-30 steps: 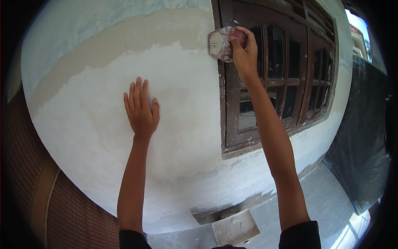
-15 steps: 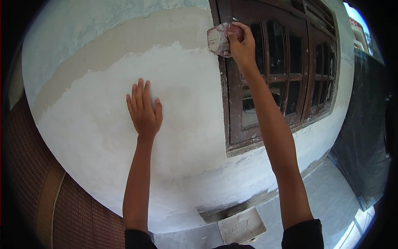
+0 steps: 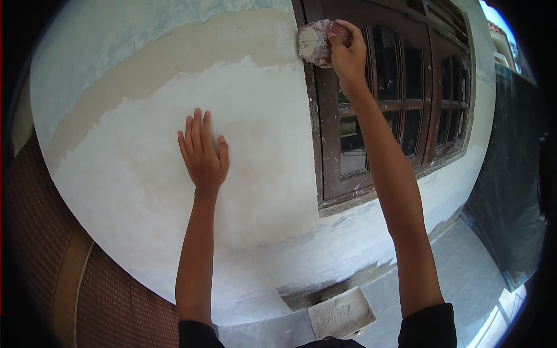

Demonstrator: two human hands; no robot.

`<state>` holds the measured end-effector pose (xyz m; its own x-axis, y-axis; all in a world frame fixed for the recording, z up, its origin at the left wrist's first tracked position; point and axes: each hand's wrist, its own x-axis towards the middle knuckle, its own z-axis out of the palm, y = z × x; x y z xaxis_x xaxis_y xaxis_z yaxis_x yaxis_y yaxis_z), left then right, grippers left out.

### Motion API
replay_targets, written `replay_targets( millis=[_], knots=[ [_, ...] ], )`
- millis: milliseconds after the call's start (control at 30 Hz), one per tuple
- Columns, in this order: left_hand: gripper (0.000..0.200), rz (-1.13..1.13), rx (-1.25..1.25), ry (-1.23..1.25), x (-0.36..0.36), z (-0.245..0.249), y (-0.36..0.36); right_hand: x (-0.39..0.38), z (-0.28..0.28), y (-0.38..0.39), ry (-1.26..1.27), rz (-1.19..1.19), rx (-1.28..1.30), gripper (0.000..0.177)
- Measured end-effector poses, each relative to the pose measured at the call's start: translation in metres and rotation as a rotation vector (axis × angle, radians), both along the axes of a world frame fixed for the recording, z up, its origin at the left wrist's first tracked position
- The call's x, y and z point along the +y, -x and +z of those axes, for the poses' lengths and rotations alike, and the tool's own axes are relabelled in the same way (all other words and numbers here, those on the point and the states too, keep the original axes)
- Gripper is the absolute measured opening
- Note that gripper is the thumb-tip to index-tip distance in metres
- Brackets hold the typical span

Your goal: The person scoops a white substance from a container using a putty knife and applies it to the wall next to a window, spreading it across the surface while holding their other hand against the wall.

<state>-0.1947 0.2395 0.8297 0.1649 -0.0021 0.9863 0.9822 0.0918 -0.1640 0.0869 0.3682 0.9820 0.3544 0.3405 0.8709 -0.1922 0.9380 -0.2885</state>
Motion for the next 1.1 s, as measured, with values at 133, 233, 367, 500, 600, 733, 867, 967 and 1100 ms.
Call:
replay_targets(
  millis=[133,233,367,500,600,733,867,967,1100],
  knots=[
    [0.053,-0.007,-0.001,0.006,0.0,0.0,0.0,-0.009,0.001,0.021,-0.117,-0.144,-0.13,0.031],
    [0.052,-0.009,0.002,0.005,0.0,0.0,0.001,-0.002,0.006,0.009,0.015,-0.194,-0.143,0.033],
    [0.052,-0.003,-0.004,-0.004,0.0,-0.001,0.0,0.009,0.008,-0.014,-0.02,-0.15,-0.005,0.033],
    [0.052,0.008,0.009,-0.004,0.0,0.0,-0.001,-0.003,0.01,0.009,-0.129,-0.099,-0.147,0.034],
    [0.052,0.01,0.01,-0.001,0.0,0.0,0.0,-0.019,0.012,0.022,-0.087,-0.27,-0.237,0.035],
    [0.052,0.005,0.01,0.004,0.0,0.0,0.001,0.007,0.022,-0.004,-0.02,-0.26,-0.039,0.034],
    [0.052,-0.002,-0.005,0.017,0.0,0.0,-0.001,0.002,0.021,0.005,-0.085,-0.068,-0.055,0.033],
    [0.052,-0.004,0.006,0.011,-0.001,0.0,0.0,-0.006,0.023,0.024,-0.147,-0.236,-0.12,0.031],
    [0.054,-0.017,0.011,0.02,0.001,-0.001,0.003,-0.011,0.02,0.012,-0.045,-0.302,-0.041,0.031]
  ],
)
